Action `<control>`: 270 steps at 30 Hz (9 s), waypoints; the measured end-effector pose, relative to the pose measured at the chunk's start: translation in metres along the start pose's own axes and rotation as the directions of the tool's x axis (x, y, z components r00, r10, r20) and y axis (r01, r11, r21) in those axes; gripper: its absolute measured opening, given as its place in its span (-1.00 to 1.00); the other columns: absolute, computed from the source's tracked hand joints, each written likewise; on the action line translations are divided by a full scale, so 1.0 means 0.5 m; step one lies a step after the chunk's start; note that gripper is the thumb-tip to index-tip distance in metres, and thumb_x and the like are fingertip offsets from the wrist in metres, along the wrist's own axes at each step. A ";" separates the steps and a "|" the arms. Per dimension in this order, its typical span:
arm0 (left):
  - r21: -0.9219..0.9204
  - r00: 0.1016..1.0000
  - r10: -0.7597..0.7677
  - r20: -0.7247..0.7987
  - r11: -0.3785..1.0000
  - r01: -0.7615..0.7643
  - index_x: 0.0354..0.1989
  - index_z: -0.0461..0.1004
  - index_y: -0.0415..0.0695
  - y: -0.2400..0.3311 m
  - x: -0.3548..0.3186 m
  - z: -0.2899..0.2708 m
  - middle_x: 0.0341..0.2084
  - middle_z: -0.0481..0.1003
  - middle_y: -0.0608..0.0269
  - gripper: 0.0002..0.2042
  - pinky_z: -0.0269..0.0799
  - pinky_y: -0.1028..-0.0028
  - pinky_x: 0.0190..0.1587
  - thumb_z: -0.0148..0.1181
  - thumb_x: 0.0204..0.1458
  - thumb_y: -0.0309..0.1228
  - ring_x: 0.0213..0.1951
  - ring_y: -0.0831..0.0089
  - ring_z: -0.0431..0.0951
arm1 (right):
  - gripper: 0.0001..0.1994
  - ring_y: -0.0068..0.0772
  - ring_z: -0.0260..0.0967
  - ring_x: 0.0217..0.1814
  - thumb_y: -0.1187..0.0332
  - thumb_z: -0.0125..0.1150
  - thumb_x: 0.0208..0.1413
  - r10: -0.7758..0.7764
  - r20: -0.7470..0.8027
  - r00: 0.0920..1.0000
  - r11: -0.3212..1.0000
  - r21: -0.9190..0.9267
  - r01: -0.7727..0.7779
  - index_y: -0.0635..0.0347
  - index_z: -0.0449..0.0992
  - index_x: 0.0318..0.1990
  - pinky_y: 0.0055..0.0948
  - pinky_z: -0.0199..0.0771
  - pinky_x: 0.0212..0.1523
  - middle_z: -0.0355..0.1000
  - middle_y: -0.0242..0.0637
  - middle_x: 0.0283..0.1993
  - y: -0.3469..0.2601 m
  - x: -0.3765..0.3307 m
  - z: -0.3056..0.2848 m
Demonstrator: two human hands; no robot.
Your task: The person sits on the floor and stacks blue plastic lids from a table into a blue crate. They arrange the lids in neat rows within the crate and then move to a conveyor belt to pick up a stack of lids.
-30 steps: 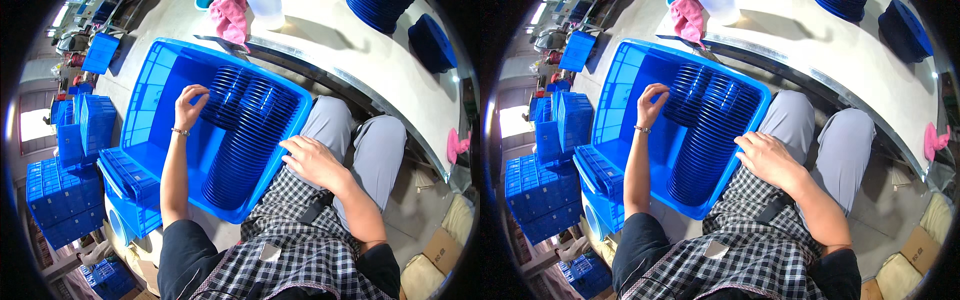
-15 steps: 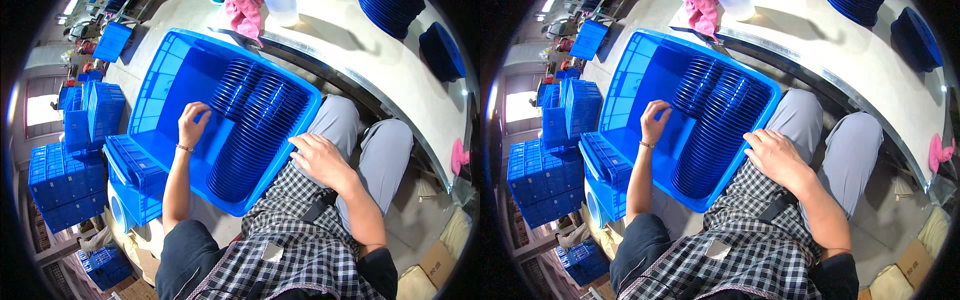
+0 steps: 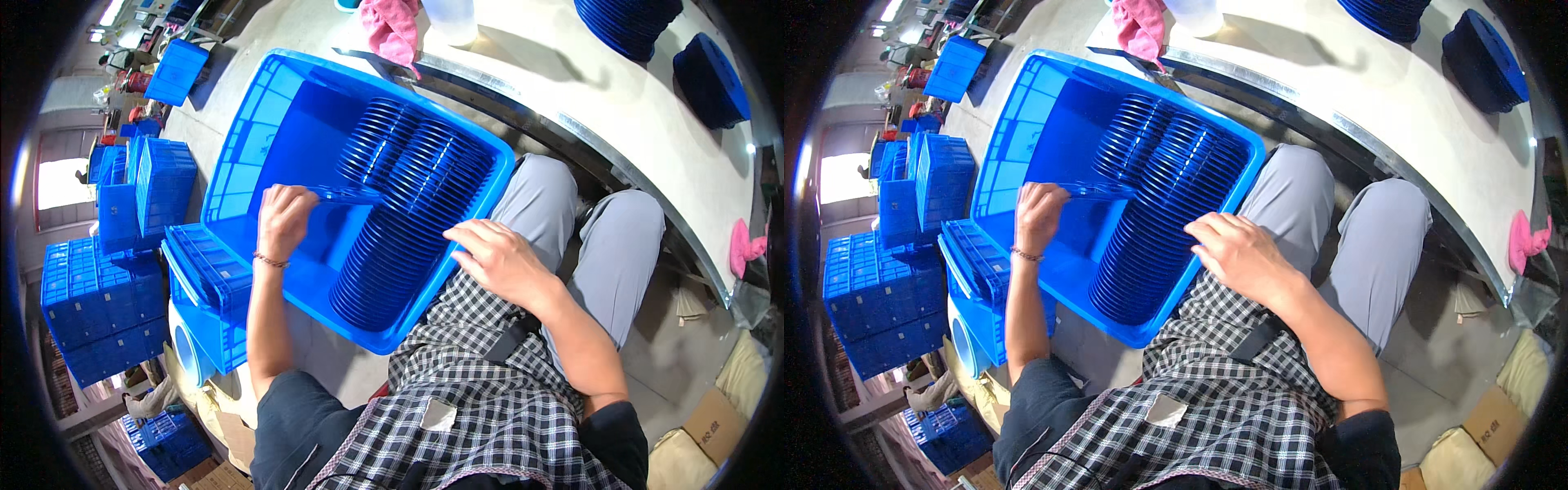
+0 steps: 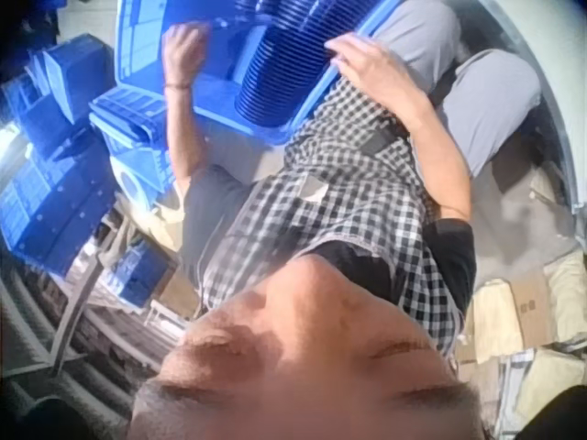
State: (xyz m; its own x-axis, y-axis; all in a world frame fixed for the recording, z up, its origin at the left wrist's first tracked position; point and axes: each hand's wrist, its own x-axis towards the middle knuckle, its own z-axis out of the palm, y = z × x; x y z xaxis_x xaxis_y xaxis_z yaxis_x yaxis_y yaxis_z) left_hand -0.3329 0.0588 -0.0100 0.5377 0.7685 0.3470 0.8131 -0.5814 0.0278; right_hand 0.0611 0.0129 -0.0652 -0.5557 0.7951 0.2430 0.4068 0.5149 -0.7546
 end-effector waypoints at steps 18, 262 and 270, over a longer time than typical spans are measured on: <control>-0.397 0.933 -0.295 -0.206 0.897 0.196 -0.08 0.67 -0.16 0.113 0.133 0.129 -0.09 0.64 0.11 -0.77 0.59 0.30 0.06 0.34 0.10 -0.65 0.00 0.12 0.64 | -0.82 -0.22 0.58 -0.28 0.61 0.28 0.16 0.180 -0.371 0.911 0.983 0.030 -0.182 0.35 0.56 -0.09 -0.38 0.60 -0.23 0.55 -0.14 -0.21 -0.008 0.003 -0.113; -0.671 0.753 -0.609 0.249 -0.669 -0.319 0.29 0.50 -0.15 -0.182 -0.229 0.348 0.32 0.47 0.02 -0.48 0.23 -0.05 0.47 0.07 0.33 -0.04 0.40 -0.01 0.37 | 0.00 0.38 -0.41 0.72 -0.04 0.37 0.21 -0.079 -0.417 0.906 0.997 -0.010 0.083 0.09 -0.11 0.63 0.71 -0.46 0.43 -0.37 0.25 0.67 -0.121 0.345 0.451; -0.714 0.647 -0.665 0.372 -0.651 -0.258 0.29 0.51 -0.17 -0.134 -0.197 0.390 0.33 0.45 0.00 -0.49 0.20 -0.06 0.49 0.04 0.36 -0.06 0.42 -0.02 0.34 | 0.12 0.28 -0.53 0.75 -0.02 0.48 0.11 -0.187 -0.324 0.928 0.982 -0.102 0.162 0.00 -0.23 0.64 0.71 -0.42 0.47 -0.45 0.21 0.69 -0.095 0.303 0.464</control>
State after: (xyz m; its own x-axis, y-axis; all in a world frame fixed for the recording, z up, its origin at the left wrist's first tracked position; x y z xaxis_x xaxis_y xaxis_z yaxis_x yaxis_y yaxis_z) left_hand -0.3966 0.0742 -0.2289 -0.1102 0.9836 -0.1431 -0.8271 -0.0110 0.5620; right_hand -0.2106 0.0346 -0.1342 -0.3567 0.7452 0.5635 0.3834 0.6668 -0.6391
